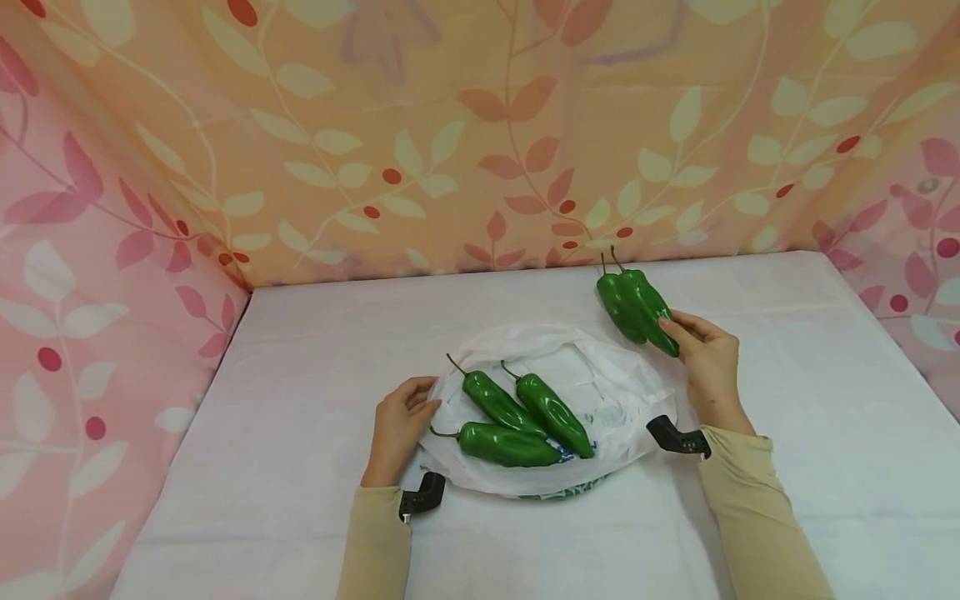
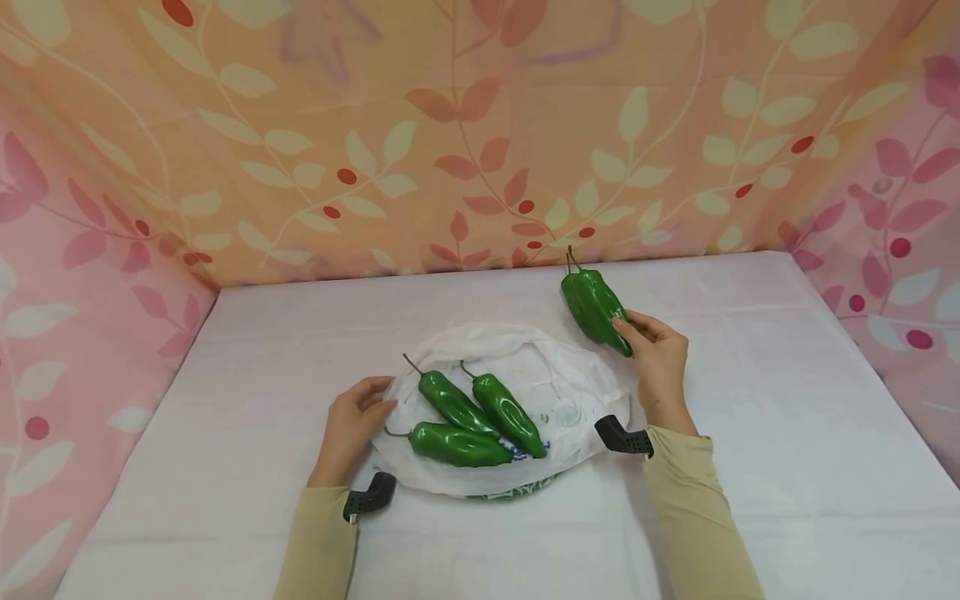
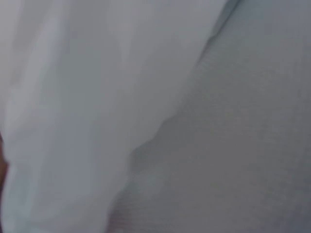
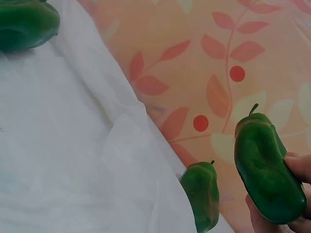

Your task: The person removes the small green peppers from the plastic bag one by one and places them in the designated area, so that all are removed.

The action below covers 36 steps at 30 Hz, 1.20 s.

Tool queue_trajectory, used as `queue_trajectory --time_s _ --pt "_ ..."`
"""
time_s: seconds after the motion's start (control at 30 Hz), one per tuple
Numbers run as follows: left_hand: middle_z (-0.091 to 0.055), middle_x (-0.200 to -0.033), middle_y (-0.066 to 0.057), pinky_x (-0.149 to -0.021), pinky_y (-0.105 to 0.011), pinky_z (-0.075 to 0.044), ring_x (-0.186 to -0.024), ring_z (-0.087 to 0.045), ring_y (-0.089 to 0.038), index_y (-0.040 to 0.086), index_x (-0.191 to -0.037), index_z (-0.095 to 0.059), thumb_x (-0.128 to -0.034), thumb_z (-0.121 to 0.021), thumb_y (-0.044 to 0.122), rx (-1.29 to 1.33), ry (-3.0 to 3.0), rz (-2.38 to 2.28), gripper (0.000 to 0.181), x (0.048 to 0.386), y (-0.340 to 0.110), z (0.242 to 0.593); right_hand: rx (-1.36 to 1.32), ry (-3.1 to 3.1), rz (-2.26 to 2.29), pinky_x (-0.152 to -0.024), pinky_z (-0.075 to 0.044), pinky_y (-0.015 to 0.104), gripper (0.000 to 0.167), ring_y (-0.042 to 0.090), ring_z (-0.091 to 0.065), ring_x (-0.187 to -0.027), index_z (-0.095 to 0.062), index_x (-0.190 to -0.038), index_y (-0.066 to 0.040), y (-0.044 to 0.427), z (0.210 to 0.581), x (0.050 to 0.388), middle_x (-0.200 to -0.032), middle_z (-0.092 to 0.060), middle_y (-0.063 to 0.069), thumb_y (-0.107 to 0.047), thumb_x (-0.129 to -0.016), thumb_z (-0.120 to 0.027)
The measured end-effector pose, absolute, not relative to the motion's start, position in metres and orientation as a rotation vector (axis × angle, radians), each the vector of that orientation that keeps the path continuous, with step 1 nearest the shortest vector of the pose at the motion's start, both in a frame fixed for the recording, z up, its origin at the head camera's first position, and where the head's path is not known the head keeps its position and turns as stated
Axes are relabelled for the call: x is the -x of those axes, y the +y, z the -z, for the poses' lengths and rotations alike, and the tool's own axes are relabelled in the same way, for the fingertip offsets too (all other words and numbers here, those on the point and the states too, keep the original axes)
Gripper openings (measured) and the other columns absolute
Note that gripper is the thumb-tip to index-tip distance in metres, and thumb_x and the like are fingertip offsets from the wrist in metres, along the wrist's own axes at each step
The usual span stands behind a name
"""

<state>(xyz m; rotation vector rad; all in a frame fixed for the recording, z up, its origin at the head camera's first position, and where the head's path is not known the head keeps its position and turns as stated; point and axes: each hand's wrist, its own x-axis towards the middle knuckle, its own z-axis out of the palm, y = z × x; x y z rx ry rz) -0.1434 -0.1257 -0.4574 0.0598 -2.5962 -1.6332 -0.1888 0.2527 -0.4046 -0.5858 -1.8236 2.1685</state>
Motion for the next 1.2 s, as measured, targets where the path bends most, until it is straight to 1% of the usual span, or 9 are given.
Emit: queue_trajectory --time_s 0.13,0.33,0.57,0.73,0.9,1.0,1.03,1.13,1.2 --pt "-0.066 -0.111 -0.016 -0.084 -0.034 -0.053 -0.101 -0.065 -0.026 0.002 -0.112 -0.066 -0.0829 -0.068 -0.001 -0.076 -2.6 1.633 0.029 0.144 -0.125 0.456 0.591 -1.781 -2.185 -0.063 -0.053 0.015 0.019 0.005 -0.064 -0.079 -0.073 -0.097 -0.007 0.256 0.404 0.192 -0.084 -0.069 -0.006 -0.008 -0.078 -0.077" --pt "-0.066 -0.11 -0.015 -0.084 -0.035 -0.053 -0.101 -0.065 -0.026 0.003 -0.113 -0.066 -0.0831 -0.068 0.0 -0.076 -2.606 1.63 0.03 0.143 -0.125 0.455 0.622 -1.701 -2.206 -0.063 -0.053 0.015 0.014 0.007 -0.063 -0.08 -0.074 -0.091 -0.008 0.259 0.404 0.197 -0.084 -0.068 -0.003 -0.006 -0.078 -0.077" --pt "-0.066 -0.112 -0.016 -0.085 -0.036 -0.053 -0.102 -0.064 -0.027 0.002 -0.113 -0.066 -0.0831 -0.067 0.0 -0.078 -2.607 1.641 0.03 0.14 -0.127 0.455 0.683 -1.639 -2.174 -0.061 -0.052 0.014 0.013 0.009 -0.06 -0.08 -0.073 -0.09 -0.006 0.264 0.411 0.212 -0.085 -0.066 0.0 0.0 -0.079 -0.073" --pt "-0.066 -0.112 -0.015 -0.085 -0.035 -0.053 -0.103 -0.064 -0.025 0.003 -0.114 -0.066 -0.0833 -0.068 0.001 -0.088 -2.608 1.657 0.03 0.139 -0.126 0.454 0.737 -1.677 -2.119 -0.057 -0.049 0.013 0.01 0.008 -0.057 -0.08 -0.073 -0.086 -0.009 0.271 0.418 0.223 -0.085 -0.064 -0.001 -0.002 -0.079 -0.074" --pt "-0.066 -0.112 -0.015 -0.085 -0.035 -0.053 -0.102 -0.064 -0.025 0.003 -0.113 -0.066 -0.0829 -0.068 0.001 -0.1 -2.602 1.67 0.031 0.14 -0.125 0.454 0.76 -1.705 -2.148 -0.059 -0.049 0.012 0.008 0.007 -0.055 -0.083 -0.072 -0.084 -0.011 0.276 0.422 0.227 -0.09 -0.06 -0.001 -0.004 -0.08 -0.073" --pt "-0.066 -0.112 -0.015 -0.085 -0.035 -0.053 -0.102 -0.064 -0.026 0.003 -0.112 -0.066 -0.0826 -0.068 0.0 -0.097 -2.599 1.661 0.03 0.14 -0.125 0.454 0.776 -1.694 -2.215 -0.06 -0.05 0.013 0.008 0.006 -0.056 -0.082 -0.07 -0.084 -0.013 0.277 0.425 0.226 -0.092 -0.058 -0.001 -0.006 -0.081 -0.073" --pt "-0.066 -0.111 -0.015 -0.085 -0.035 -0.053 -0.102 -0.064 -0.026 0.003 -0.112 -0.066 -0.0825 -0.068 0.0 -0.098 -2.6 1.659 0.03 0.14 -0.125 0.454 0.784 -1.693 -2.226 -0.059 -0.05 0.013 0.008 0.006 -0.056 -0.08 -0.07 -0.084 -0.014 0.278 0.426 0.226 -0.093 -0.057 -0.001 -0.006 -0.081 -0.073" --pt "-0.066 -0.112 -0.016 -0.085 -0.035 -0.053 -0.102 -0.064 -0.026 0.002 -0.112 -0.066 -0.0828 -0.068 0.0 -0.087 -2.603 1.651 0.03 0.141 -0.126 0.454 0.79 -1.697 -2.222 -0.058 -0.049 0.013 0.009 0.006 -0.056 -0.078 -0.071 -0.09 -0.011 0.279 0.429 0.228 -0.094 -0.057 0.0 -0.007 -0.081 -0.073" --pt "-0.066 -0.111 -0.015 -0.085 -0.034 -0.053 -0.101 -0.064 -0.025 0.003 -0.112 -0.066 -0.0827 -0.068 0.001 -0.089 -2.6 1.654 0.03 0.142 -0.126 0.455 0.787 -1.715 -2.212 -0.06 -0.049 0.012 0.016 0.006 -0.055 -0.082 -0.071 -0.098 -0.008 0.279 0.431 0.232 -0.097 -0.056 0.0 -0.008 -0.082 -0.073"
